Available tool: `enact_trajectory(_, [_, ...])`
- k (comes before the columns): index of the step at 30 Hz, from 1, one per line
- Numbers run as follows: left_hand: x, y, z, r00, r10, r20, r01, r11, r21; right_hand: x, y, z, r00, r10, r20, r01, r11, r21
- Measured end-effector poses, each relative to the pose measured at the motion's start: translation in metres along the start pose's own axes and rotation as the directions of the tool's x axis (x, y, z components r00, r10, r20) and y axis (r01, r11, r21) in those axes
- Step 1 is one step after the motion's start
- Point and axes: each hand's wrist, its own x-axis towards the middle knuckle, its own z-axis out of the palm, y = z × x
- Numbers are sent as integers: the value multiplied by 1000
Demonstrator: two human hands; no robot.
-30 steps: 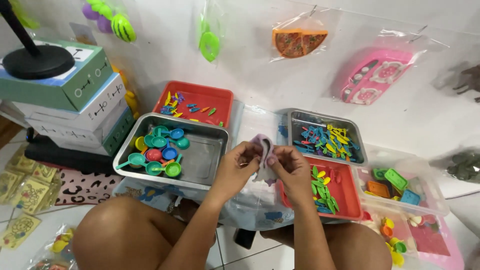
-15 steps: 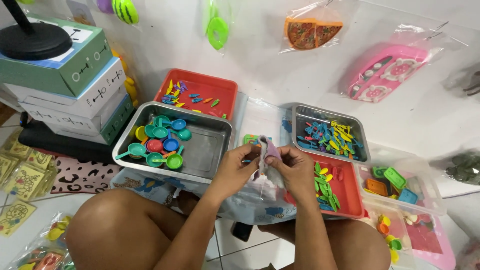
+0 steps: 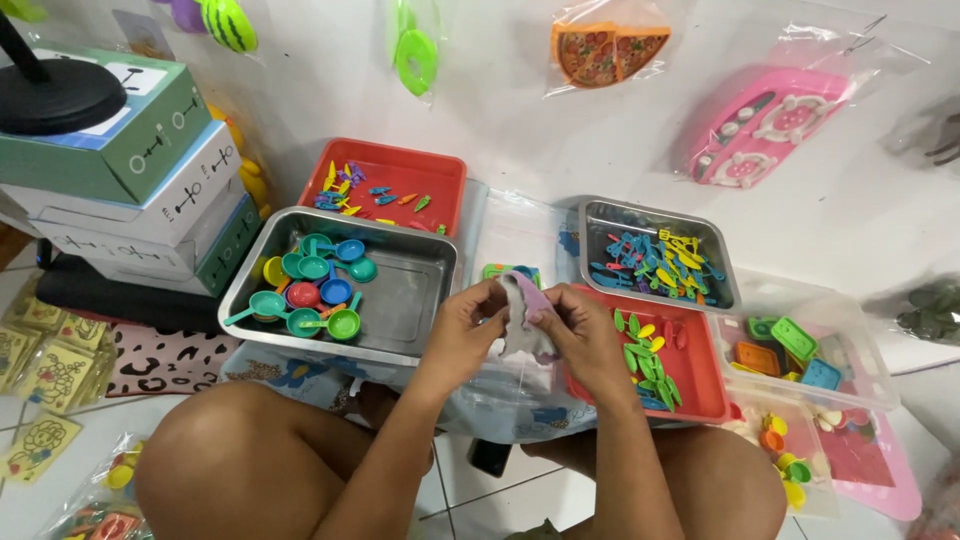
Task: Sorting small plastic toy components from trays and packing them into small plastic bags
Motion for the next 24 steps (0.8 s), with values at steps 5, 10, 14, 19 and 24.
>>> enact_trajectory(5, [-3,17,6,999,-39,-4,39,992,-123,5,3,3,1000,-19,12,19,999,44])
enact_trajectory(10, [-3,8,3,999,-50,0,49,986,-160,5,8,0,999,-35,-6,35,999,-15])
enact_trajectory(14, [-8,15,10,995,-88,46,96,964,-247,6,19,-5,993,-48,-108,41,997,-66])
enact_trajectory(19, [-4,20,11,997,-77,23,80,967,-241,8,25,0,968,11,-252,-16,1000,-19])
enact_trajectory(24, [-4,32,14,982,-81,-172,25,951,-307,17,33,-1,766,462,-447,-87,763,640])
